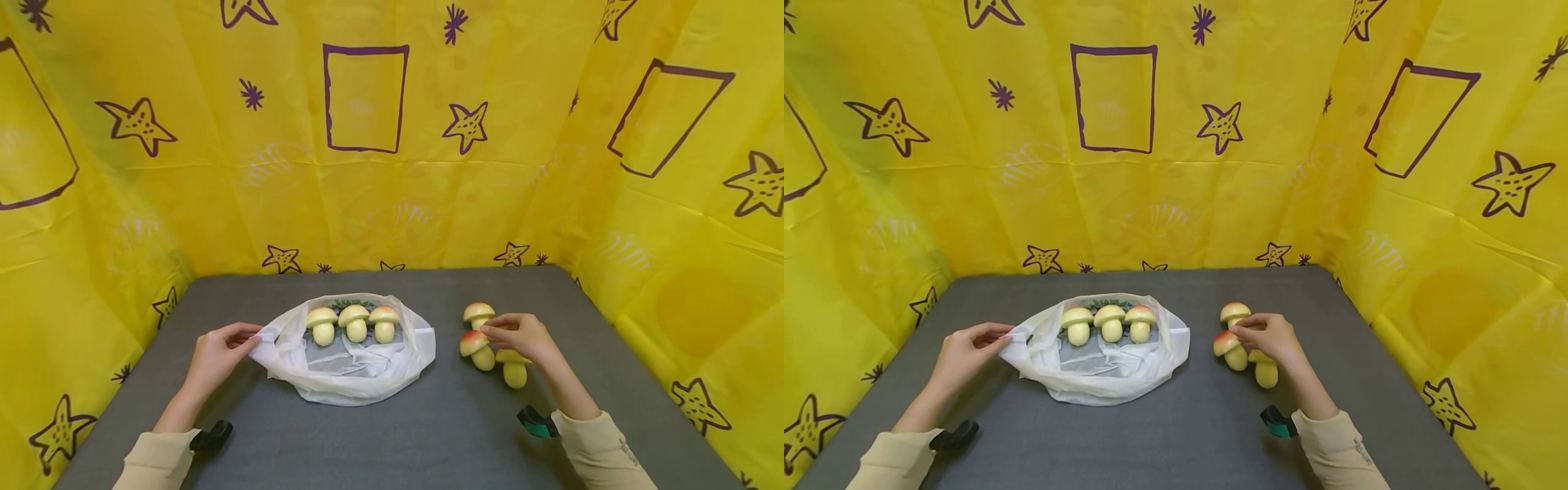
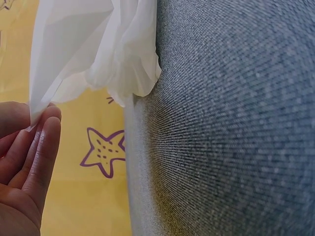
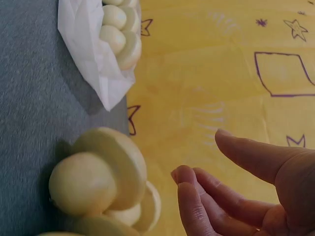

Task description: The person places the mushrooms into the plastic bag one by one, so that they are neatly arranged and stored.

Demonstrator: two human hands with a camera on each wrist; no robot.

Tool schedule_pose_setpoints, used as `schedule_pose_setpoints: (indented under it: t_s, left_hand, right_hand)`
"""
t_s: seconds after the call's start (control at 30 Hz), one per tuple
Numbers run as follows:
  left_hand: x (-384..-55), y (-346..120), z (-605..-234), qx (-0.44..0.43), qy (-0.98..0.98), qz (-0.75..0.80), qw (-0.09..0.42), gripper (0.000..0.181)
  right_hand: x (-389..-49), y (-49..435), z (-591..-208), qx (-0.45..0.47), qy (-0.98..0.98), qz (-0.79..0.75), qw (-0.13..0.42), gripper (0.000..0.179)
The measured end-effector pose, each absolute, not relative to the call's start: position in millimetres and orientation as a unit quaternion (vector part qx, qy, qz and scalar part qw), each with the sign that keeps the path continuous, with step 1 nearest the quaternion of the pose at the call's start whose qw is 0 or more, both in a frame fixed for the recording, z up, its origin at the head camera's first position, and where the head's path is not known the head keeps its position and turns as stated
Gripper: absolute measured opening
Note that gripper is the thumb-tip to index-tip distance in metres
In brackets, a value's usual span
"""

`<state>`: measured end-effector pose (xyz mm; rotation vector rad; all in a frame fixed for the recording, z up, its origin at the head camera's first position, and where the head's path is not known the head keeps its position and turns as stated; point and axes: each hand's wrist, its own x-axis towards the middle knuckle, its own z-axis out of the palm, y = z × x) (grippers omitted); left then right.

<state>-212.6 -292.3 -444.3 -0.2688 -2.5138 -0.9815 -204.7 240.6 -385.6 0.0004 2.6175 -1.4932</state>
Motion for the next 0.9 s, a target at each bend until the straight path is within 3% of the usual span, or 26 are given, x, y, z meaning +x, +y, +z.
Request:
schedule_pose_setpoints:
  t_s: [0.9]
  left_hand:
    - [-211.1,-292.9,-444.7,-0.096,-0.906,-0.352,0.216,0.014]
  right_hand:
    - [-177.3,302.7,-391.3,0.013,0.880,-0.469,0.073,0.051]
